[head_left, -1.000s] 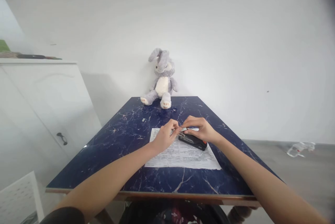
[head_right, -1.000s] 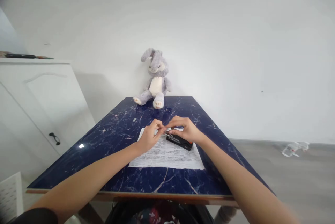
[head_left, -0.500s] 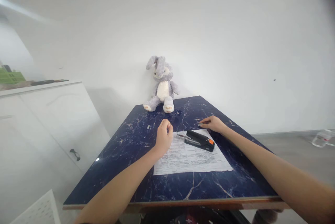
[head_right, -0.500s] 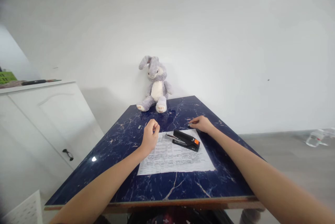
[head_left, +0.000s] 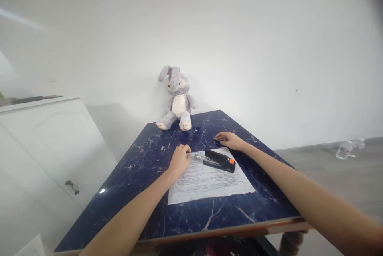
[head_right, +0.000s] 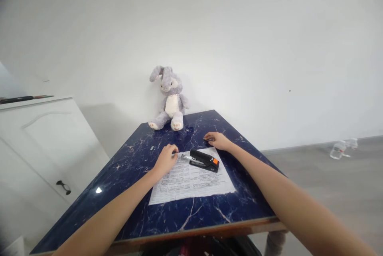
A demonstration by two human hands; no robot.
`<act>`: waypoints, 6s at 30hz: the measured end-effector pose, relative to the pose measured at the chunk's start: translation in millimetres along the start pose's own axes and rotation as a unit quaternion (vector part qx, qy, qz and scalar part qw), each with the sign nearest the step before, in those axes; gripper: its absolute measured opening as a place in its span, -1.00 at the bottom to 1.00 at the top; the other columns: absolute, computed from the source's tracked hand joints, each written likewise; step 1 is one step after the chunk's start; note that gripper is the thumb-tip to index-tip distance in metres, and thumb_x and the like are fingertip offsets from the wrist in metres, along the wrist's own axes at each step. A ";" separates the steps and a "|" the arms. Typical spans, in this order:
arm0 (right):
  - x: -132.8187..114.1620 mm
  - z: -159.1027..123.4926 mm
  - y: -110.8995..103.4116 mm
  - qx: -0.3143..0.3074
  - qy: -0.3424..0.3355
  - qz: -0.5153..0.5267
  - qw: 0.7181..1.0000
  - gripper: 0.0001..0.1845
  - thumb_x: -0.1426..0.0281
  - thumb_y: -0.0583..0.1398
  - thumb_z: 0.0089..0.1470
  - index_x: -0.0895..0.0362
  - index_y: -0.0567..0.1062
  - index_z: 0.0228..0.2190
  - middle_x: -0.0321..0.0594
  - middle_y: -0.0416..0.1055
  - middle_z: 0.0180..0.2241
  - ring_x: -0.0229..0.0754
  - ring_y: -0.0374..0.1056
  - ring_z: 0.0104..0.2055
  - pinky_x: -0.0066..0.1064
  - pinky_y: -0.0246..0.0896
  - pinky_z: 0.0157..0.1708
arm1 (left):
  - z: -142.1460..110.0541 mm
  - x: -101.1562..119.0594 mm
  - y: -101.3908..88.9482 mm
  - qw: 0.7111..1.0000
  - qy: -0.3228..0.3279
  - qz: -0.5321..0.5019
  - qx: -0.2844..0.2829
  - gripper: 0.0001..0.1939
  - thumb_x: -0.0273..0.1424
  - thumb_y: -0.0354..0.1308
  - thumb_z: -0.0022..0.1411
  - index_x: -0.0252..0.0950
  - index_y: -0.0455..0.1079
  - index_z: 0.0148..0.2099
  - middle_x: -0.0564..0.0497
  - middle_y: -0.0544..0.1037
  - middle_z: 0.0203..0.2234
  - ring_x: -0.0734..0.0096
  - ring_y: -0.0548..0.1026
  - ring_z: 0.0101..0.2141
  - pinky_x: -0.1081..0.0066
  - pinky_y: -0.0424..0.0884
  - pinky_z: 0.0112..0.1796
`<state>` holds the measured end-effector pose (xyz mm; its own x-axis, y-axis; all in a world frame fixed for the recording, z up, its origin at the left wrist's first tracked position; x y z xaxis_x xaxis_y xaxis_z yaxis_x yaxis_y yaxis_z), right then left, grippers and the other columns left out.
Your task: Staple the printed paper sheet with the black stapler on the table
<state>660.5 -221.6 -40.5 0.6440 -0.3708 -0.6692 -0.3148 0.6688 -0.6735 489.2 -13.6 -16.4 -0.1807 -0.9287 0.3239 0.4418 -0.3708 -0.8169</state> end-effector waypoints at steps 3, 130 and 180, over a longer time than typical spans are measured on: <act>-6.5 -0.2 -3.9 0.031 0.013 -0.050 0.998 -0.67 0.53 0.19 -0.04 0.15 0.57 -0.18 -0.22 0.60 -0.30 -0.22 0.43 -0.38 -0.36 0.32 -0.22 | 2.5 -2.4 13.1 0.999 0.025 0.014 -0.039 -0.75 -0.53 0.02 0.32 -0.29 0.44 -0.02 -0.15 0.51 -0.03 0.13 0.41 0.02 0.15 0.30 0.08; -63.7 -35.2 -55.1 0.247 0.005 -0.005 0.969 -0.67 0.20 0.20 0.12 0.13 0.59 -0.20 -0.14 0.59 -0.28 -0.04 0.48 -0.28 -0.27 0.30 -0.26 | -3.5 20.1 18.0 0.996 0.040 0.004 -0.076 -0.70 -0.39 0.17 0.33 -0.29 0.49 0.08 -0.13 0.45 -0.08 0.14 0.39 -0.02 0.12 0.33 0.09; -63.4 -33.2 -42.2 0.222 0.000 -0.051 0.974 -0.69 0.22 0.21 0.10 0.14 0.61 -0.21 -0.13 0.60 -0.28 -0.05 0.50 -0.26 -0.30 0.32 -0.26 | 3.1 10.3 14.4 0.997 0.013 0.035 -0.070 -0.88 -0.46 0.20 0.29 -0.25 0.57 -0.27 -0.02 0.58 -0.29 0.27 0.52 -0.21 0.36 0.37 -0.15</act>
<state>609.8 -247.7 20.0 0.6566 -0.4502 -0.6052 0.0836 0.8408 -0.5348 496.4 -28.5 -23.3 -0.1774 -0.9511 0.2527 0.3283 -0.2993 -0.8959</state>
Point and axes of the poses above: each hand's wrist, its own z-axis towards the middle knuckle, its own y-axis out of the palm, x = y × z, the point moved 9 cm from there along z, towards the middle knuckle
